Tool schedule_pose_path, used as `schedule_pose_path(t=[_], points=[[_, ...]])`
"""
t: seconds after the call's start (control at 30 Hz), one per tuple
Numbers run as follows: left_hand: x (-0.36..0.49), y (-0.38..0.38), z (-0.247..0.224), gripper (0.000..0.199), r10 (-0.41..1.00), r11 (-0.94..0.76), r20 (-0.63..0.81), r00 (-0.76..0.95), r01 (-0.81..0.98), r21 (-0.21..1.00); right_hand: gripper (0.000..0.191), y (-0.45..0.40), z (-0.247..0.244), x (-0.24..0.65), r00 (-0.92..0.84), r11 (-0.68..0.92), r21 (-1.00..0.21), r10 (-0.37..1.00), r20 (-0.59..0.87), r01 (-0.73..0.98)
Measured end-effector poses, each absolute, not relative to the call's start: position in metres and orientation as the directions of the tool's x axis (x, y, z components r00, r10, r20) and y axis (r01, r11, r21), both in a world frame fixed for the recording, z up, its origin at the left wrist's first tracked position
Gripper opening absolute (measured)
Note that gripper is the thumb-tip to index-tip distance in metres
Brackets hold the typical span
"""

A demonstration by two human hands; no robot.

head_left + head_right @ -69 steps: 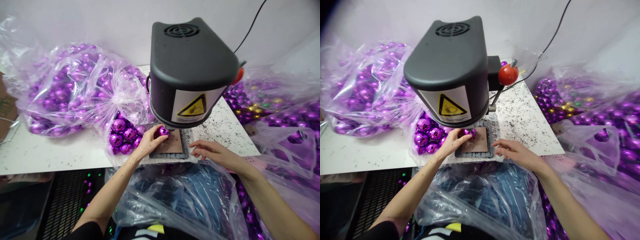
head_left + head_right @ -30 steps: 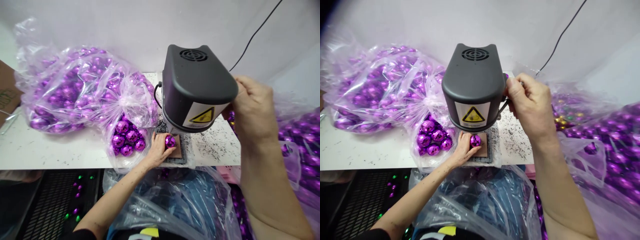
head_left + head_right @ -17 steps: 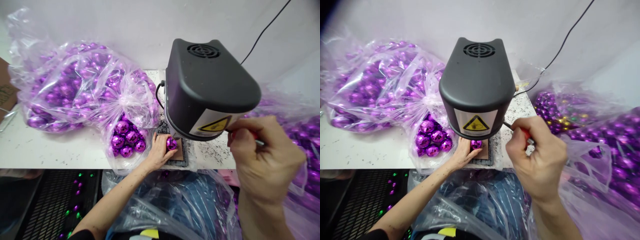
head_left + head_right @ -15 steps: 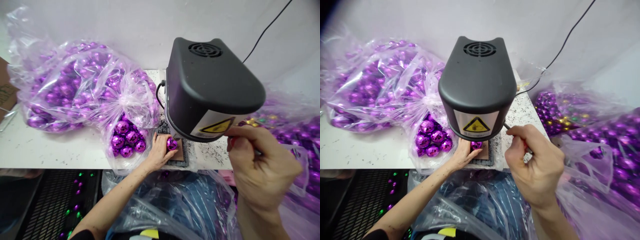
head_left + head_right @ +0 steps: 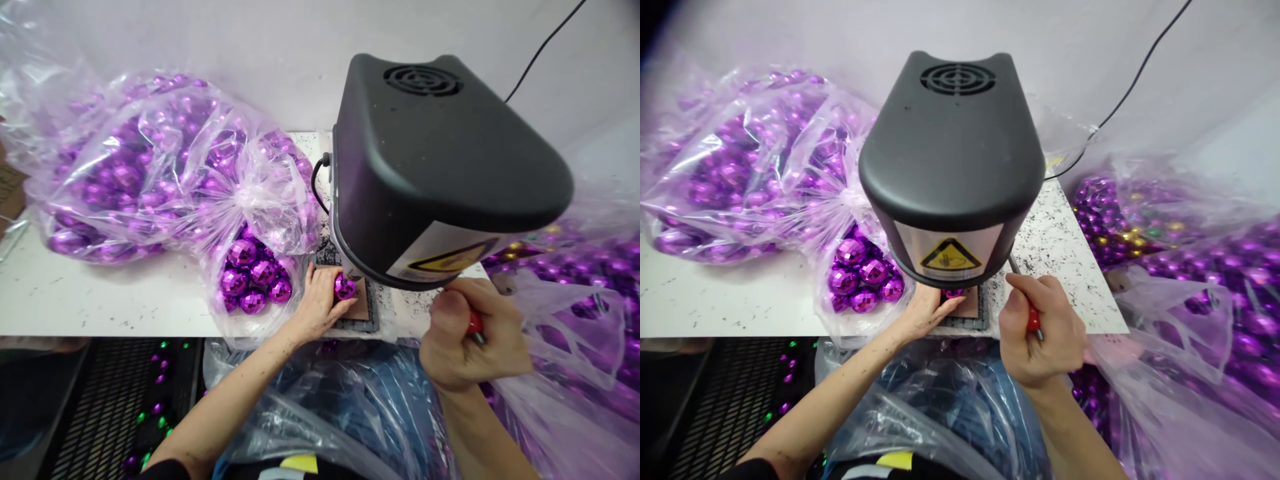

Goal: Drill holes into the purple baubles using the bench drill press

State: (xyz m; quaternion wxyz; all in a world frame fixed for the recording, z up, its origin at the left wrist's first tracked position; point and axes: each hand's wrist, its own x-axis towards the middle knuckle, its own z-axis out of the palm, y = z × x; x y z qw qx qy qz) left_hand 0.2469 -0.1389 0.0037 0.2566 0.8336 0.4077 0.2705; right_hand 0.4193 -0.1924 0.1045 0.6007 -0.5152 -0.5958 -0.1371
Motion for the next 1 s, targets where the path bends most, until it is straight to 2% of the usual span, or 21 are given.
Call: schedule_pose_path(t=[0.3,0.67,1.0], points=[[0.248,-0.139,0.001,0.045,0.820,-0.547,0.271,0.504,0.551,0.631,0.006,-0.190,0.094,0.421,0.248,0.482,-0.441,0.413,0.876,0.757],[0.248,-0.141,0.001,0.050,0.820,-0.560,0.291,0.493,0.586,0.585,0.013,-0.190,0.083,0.419,0.258,0.507,-0.444,0.395,0.882,0.739],[0.248,-0.139,0.002,0.046,0.817,-0.556,0.289,0.498,0.549,0.624,0.011,-0.185,0.049,0.423,0.209,0.465,-0.403,0.414,0.886,0.788]])
